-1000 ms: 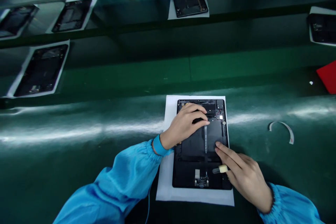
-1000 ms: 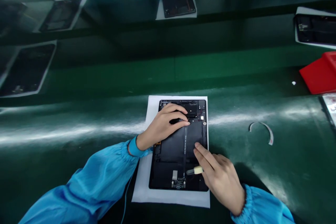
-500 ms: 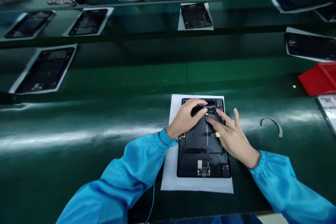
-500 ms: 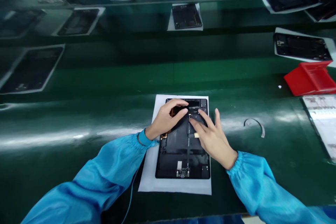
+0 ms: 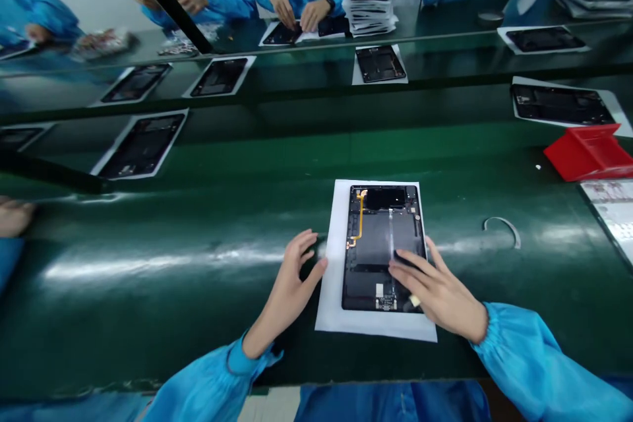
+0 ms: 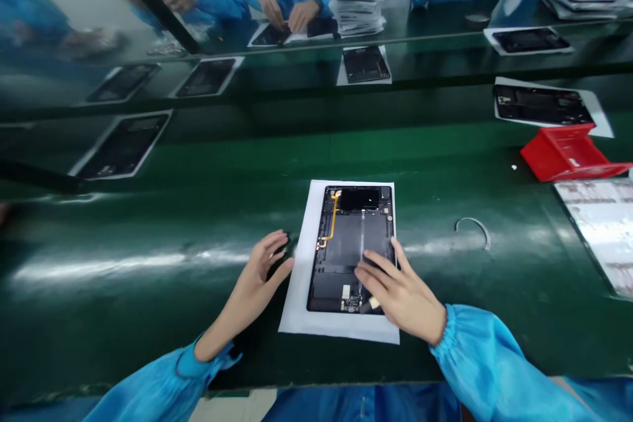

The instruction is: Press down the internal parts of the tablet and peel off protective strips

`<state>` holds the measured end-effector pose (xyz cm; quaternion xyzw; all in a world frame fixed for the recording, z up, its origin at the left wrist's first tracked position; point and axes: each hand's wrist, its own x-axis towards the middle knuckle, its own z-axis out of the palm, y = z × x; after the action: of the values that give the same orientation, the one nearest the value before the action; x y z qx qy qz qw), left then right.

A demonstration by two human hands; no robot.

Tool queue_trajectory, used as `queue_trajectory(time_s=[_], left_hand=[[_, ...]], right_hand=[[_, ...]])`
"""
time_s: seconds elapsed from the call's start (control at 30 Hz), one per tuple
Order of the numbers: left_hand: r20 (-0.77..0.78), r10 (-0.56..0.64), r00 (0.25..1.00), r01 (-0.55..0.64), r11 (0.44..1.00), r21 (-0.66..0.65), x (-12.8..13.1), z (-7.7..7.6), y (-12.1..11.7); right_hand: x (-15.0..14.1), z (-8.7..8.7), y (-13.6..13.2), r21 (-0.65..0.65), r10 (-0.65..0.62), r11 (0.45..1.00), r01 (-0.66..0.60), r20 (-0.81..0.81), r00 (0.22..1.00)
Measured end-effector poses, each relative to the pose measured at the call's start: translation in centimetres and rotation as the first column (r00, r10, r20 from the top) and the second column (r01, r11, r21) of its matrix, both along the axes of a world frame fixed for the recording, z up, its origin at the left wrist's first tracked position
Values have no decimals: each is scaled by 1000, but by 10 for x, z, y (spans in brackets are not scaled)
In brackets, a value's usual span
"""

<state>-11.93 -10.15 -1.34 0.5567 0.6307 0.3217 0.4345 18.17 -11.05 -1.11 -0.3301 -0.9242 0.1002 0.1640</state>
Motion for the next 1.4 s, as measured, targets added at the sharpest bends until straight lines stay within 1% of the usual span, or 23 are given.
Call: queue_trajectory(time_s=[0.1, 0.13, 0.2, 0.27, 0.3, 0.37, 0.43, 0.53, 0.6, 0.67, 0.7, 0.8, 0.9, 0.97, 1.03, 1.1, 1.17, 1.2, 1.27, 1.3, 1.33, 1.37, 1.4], left_hand=[[189, 53, 981, -5, 970, -245, 8, 18, -21], [244, 78, 967, 6, 946, -324, 12, 26, -24], [344, 129, 930, 47, 887, -459, 21, 39, -27], [439, 169, 882, 103, 841, -531, 29, 50, -25], [477, 173, 862, 129, 834, -536, 33, 52, -23], [524, 146, 839, 169, 846, -506, 41, 53, -19], [513, 96, 853, 176, 872, -456, 50, 46, -15], [354, 30, 935, 88, 945, -314, 58, 26, -8], [213, 35, 976, 9, 980, -199, 54, 14, 2], [137, 68, 988, -49, 989, -140, 44, 8, 25], [122, 91, 988, -76, 990, -122, 37, 8, 43], [132, 155, 979, -148, 987, -57, 19, 11, 115], [104, 215, 971, -215, 977, -11, 7, 12, 192], [53, 262, 964, -264, 964, 30, 3, 13, 230], [-17, 304, 953, -301, 949, 95, 3, 17, 253], [-87, 344, 935, -322, 926, 199, 7, 25, 261], [-135, 374, 918, -318, 893, 317, 19, 36, 251], [-149, 367, 918, -291, 880, 374, 26, 43, 238], [-168, 269, 948, -173, 881, 440, 45, 58, 196], [-188, 125, 974, -21, 880, 475, 54, 66, 168], [-199, -55, 978, 140, 884, 445, 62, 75, 135], [-185, -293, 938, 342, 871, 352, 68, 83, 101], [-114, -535, 837, 547, 807, 225, 73, 90, 65]], right_hand=[[7, -6, -6, -36, 31, 999, -35, -124, 992], [9, -10, -5, -49, -14, 999, 6, -164, 986], [12, -19, 0, -74, -177, 984, 164, -219, 960], [13, -28, 5, -88, -314, 949, 302, -227, 922], [13, -32, 6, -84, -343, 939, 332, -219, 914], [12, -37, 6, -55, -340, 940, 336, -197, 920], [9, -40, 5, -19, -340, 939, 343, -186, 922], [3, -41, 3, 21, -357, 929, 369, -205, 911], [0, -39, 3, 29, -367, 923, 384, -242, 898], [-2, -35, 5, 20, -390, 911, 412, -285, 876], [-2, -33, 6, 7, -410, 902, 431, -301, 861], [0, -27, 9, -44, -464, 877, 478, -330, 822], [1, -23, 11, -67, -475, 873, 482, -339, 812], [1, -21, 10, -74, -468, 878, 473, -340, 816], [0, -22, 10, -78, -469, 878, 473, -341, 815], [-1, -23, 9, -81, -476, 873, 480, -347, 808], [-1, -24, 9, -90, -491, 865, 493, -349, 798], [1, -24, 9, -96, -501, 860, 501, -347, 793], [9, -23, 10, -109, -525, 846, 521, -336, 782], [16, -22, 10, -110, -542, 835, 539, -333, 772], [25, -20, 10, -108, -564, 819, 563, -330, 757], [36, -18, 11, -99, -598, 792, 603, -328, 731], [49, -17, 11, -82, -638, 754, 651, -325, 698]])
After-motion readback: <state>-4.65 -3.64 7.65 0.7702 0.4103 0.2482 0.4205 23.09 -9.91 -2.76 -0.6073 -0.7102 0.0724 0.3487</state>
